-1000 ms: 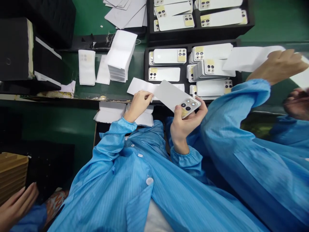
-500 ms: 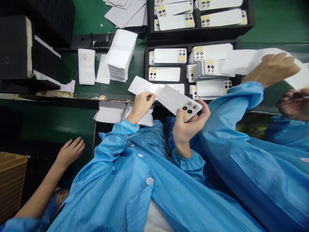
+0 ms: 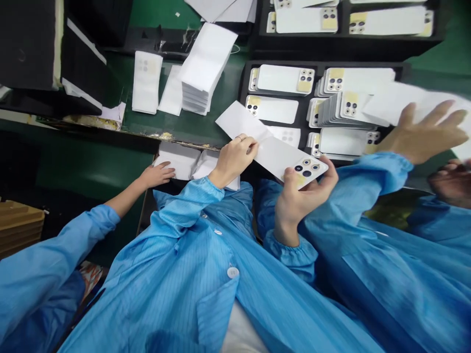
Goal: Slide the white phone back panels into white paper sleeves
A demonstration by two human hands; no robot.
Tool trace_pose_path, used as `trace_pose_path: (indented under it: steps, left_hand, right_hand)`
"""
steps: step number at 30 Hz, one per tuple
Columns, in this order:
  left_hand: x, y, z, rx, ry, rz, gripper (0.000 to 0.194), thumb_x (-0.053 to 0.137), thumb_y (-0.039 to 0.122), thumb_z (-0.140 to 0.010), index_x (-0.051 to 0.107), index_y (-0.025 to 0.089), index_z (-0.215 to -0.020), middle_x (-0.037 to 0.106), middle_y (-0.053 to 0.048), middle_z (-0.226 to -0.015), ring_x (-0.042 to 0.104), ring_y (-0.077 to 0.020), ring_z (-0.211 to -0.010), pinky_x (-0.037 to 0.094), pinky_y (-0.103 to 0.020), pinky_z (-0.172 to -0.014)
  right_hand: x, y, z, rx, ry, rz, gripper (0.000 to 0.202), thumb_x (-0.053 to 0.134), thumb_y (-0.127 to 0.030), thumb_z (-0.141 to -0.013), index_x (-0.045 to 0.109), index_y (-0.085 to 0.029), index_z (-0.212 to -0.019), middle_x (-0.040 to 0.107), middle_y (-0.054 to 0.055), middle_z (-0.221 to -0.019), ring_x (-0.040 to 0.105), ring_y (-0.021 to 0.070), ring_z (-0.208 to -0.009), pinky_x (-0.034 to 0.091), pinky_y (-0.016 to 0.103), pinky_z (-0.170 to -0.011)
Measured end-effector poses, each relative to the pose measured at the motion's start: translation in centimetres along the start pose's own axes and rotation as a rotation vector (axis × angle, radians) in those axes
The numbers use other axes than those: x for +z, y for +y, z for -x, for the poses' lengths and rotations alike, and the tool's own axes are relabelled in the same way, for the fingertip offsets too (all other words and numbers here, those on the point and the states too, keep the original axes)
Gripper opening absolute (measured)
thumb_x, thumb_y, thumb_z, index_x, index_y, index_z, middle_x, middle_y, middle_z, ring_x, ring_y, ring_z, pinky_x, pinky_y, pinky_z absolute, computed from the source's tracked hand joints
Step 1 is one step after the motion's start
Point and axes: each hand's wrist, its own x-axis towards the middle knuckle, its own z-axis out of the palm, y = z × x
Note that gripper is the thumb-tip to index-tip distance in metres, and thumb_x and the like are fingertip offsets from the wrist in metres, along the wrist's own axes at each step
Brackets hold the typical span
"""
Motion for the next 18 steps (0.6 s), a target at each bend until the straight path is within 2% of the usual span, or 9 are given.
trace_pose_path:
  steps: [4,7,10,12,14,16,18]
  left_hand:
    - [-0.7,1.2,0.6,-0.059,-0.042,-0.039,0.020,0.062,0.025,-0.118,0.081,0.024,-0.111,0.085,-0.012,-0.135,0.082,-0.0313,-0.119,0.065,-0.045,-0.101]
    - [-1.0,2.3,1.1,-0.077,-0.043,-0.073,0.021,0.061,0.027,-0.119,0.080,0.031,-0.110,0.086,-0.006,-0.135,0.081,-0.0320,-0.124,0.067,-0.049,-0.104]
    - [-1.0,2.9,1.2,-0.068,-0.024,-0.073,0.021,0.063,0.028,-0.119,0.078,0.034,-0.107,0.086,-0.001,-0.133,0.081,-0.0289,-0.124,0.068,-0.047,-0.102]
    - [-0.8,2.8,1.0,-0.055,-0.018,-0.049,0.020,0.063,0.027,-0.119,0.078,0.034,-0.108,0.086,0.000,-0.133,0.081,-0.0264,-0.124,0.068,-0.045,-0.102]
    - [-0.9,2.1,0.5,-0.037,-0.039,-0.014,0.022,0.061,0.026,-0.120,0.078,0.036,-0.112,0.085,0.002,-0.135,0.080,-0.0245,-0.124,0.067,-0.044,-0.108]
    - [-1.5,1.2,0.0,-0.024,-0.066,0.001,0.025,0.056,0.028,-0.122,0.079,0.038,-0.123,0.084,0.002,-0.141,0.079,-0.0242,-0.125,0.062,-0.046,-0.119]
    - [-2.7,0.2,-0.6,-0.015,-0.072,-0.034,0.033,0.052,0.027,-0.122,0.076,0.041,-0.140,0.080,0.003,-0.155,0.075,-0.0268,-0.136,0.054,-0.051,-0.130]
  right_hand:
    - [0.5,0.9,0.1,-0.021,0.016,-0.019,0.073,0.088,-0.053,-0.088,0.057,-0.024,-0.148,0.071,0.013,-0.151,0.080,0.0324,-0.135,0.064,0.060,-0.129]
    - [1.1,1.2,0.0,-0.039,0.024,-0.012,0.069,0.085,-0.051,-0.090,0.058,-0.024,-0.147,0.070,0.013,-0.150,0.080,0.0319,-0.134,0.063,0.060,-0.130]
    - [1.4,1.1,0.0,-0.079,0.017,-0.031,0.066,0.085,-0.044,-0.088,0.059,-0.022,-0.144,0.069,0.015,-0.149,0.076,0.0335,-0.141,0.059,0.059,-0.134]
    - [1.5,1.2,-0.1,-0.111,0.017,-0.034,0.066,0.085,-0.041,-0.087,0.059,-0.022,-0.145,0.067,0.015,-0.152,0.072,0.0339,-0.147,0.056,0.057,-0.137]
    - [1.7,1.8,-0.5,-0.116,0.023,-0.024,0.065,0.082,-0.038,-0.086,0.058,-0.024,-0.145,0.065,0.015,-0.154,0.070,0.0331,-0.151,0.055,0.053,-0.138]
    - [2.1,2.9,-0.9,-0.063,0.025,-0.012,0.064,0.079,-0.033,-0.084,0.058,-0.024,-0.143,0.066,0.015,-0.153,0.072,0.0324,-0.148,0.057,0.049,-0.135]
    - [2.6,4.4,-1.4,0.032,0.032,-0.021,0.064,0.077,-0.029,-0.082,0.056,-0.023,-0.142,0.070,0.016,-0.147,0.077,0.0312,-0.137,0.061,0.047,-0.130]
